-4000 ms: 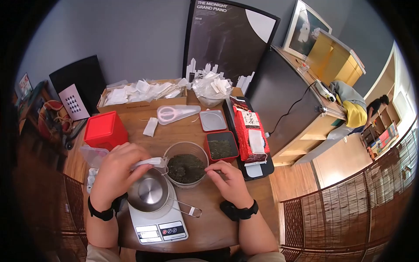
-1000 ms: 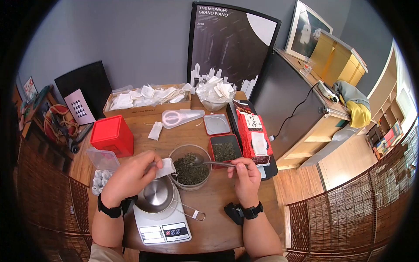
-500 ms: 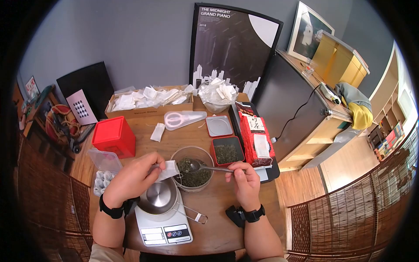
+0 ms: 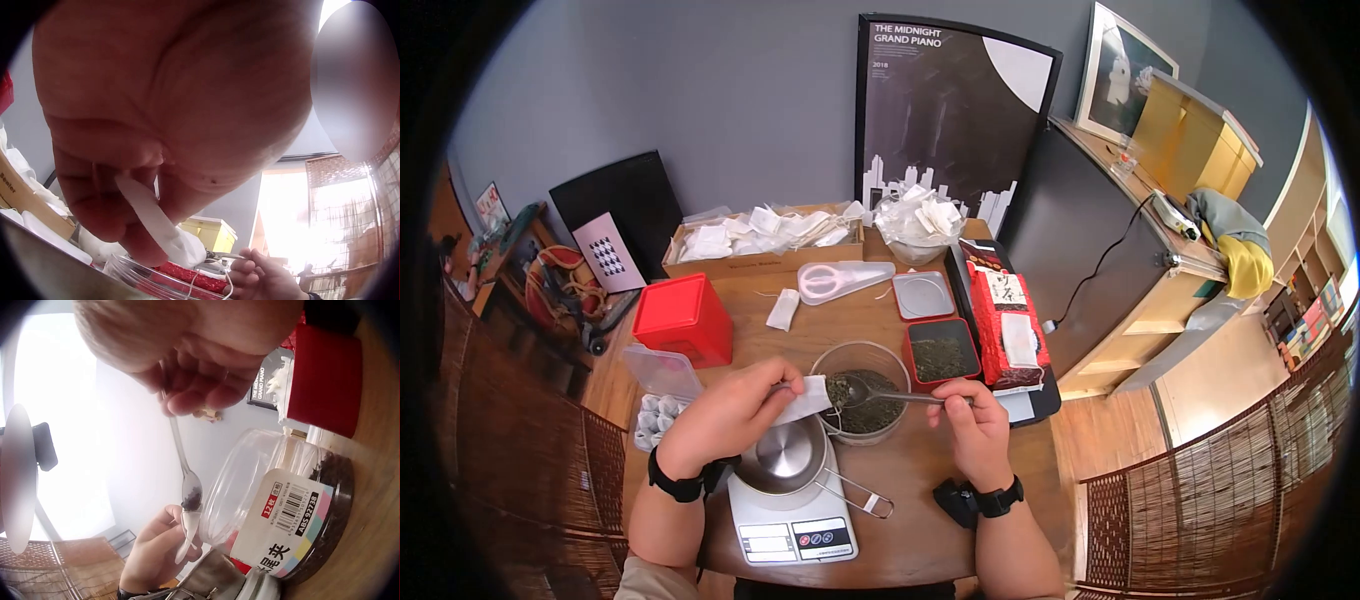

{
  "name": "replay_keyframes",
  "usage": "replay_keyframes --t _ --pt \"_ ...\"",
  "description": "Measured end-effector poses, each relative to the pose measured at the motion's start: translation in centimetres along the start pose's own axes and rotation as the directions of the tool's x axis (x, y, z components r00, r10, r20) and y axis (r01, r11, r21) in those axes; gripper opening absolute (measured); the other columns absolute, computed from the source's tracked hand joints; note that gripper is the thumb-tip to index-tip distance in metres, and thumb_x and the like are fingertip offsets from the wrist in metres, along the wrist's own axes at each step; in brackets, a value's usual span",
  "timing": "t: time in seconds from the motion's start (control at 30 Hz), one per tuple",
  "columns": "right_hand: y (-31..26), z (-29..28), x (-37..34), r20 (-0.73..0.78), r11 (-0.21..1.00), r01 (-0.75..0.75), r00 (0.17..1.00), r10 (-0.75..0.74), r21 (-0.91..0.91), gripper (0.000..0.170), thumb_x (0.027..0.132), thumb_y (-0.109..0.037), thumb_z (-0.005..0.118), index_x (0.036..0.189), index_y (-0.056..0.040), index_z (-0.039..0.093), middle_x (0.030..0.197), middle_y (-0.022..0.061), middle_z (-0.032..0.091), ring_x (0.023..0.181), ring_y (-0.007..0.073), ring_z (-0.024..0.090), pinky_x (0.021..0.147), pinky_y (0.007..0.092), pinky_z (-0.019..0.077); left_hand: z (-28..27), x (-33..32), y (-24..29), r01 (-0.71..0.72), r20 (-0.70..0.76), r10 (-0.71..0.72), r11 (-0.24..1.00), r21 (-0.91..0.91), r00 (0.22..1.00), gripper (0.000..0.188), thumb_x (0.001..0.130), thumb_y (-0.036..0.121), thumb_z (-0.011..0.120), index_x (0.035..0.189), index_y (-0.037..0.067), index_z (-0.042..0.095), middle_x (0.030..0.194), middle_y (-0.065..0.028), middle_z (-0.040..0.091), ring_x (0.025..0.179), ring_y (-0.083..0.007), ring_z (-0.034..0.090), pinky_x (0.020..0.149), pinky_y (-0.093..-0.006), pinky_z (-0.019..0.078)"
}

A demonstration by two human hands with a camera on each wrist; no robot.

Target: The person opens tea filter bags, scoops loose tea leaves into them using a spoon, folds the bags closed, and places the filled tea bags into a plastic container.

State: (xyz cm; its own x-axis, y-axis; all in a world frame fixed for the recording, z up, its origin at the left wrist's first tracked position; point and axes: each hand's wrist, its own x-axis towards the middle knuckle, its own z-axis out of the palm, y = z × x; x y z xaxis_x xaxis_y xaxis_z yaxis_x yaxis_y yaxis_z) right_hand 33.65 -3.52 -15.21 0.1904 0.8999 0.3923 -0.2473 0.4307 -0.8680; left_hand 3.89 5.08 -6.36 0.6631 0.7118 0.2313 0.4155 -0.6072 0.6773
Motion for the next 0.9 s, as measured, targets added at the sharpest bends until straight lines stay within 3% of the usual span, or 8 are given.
replay_keyframes --t 0.37,0.9 --pt "-0.5 0.7 0.1 0.022 0.996 -0.090 0.996 0.090 0.000 0.018 0.105 -0.011 0.057 0.114 0.0015 0.065 0.095 0.0076 0.069 0.085 0.0121 0.064 0.080 0.0268 0.0522 -0.6 -0.3 2.7 0.082 0.018 -0.083 0.996 0.037 0.996 0.008 0.102 0.008 0.057 0.107 0.002 0.057 0.090 -0.0110 0.063 0.080 -0.0231 0.063 0.073 -0.0332 0.0498" --pt "-1.0 0.1 0.8 -0.012 0.996 -0.077 0.997 0.077 0.054 0.017 0.105 -0.010 0.057 0.114 0.0005 0.066 0.095 0.0061 0.068 0.084 0.0103 0.061 0.079 0.0254 0.0516 0.3 3.4 3.1 0.035 0.090 -0.050 0.986 0.166 0.995 0.009 0.102 0.008 0.055 0.109 0.002 0.055 0.092 -0.0123 0.064 0.082 -0.0253 0.064 0.077 -0.0342 0.0498"
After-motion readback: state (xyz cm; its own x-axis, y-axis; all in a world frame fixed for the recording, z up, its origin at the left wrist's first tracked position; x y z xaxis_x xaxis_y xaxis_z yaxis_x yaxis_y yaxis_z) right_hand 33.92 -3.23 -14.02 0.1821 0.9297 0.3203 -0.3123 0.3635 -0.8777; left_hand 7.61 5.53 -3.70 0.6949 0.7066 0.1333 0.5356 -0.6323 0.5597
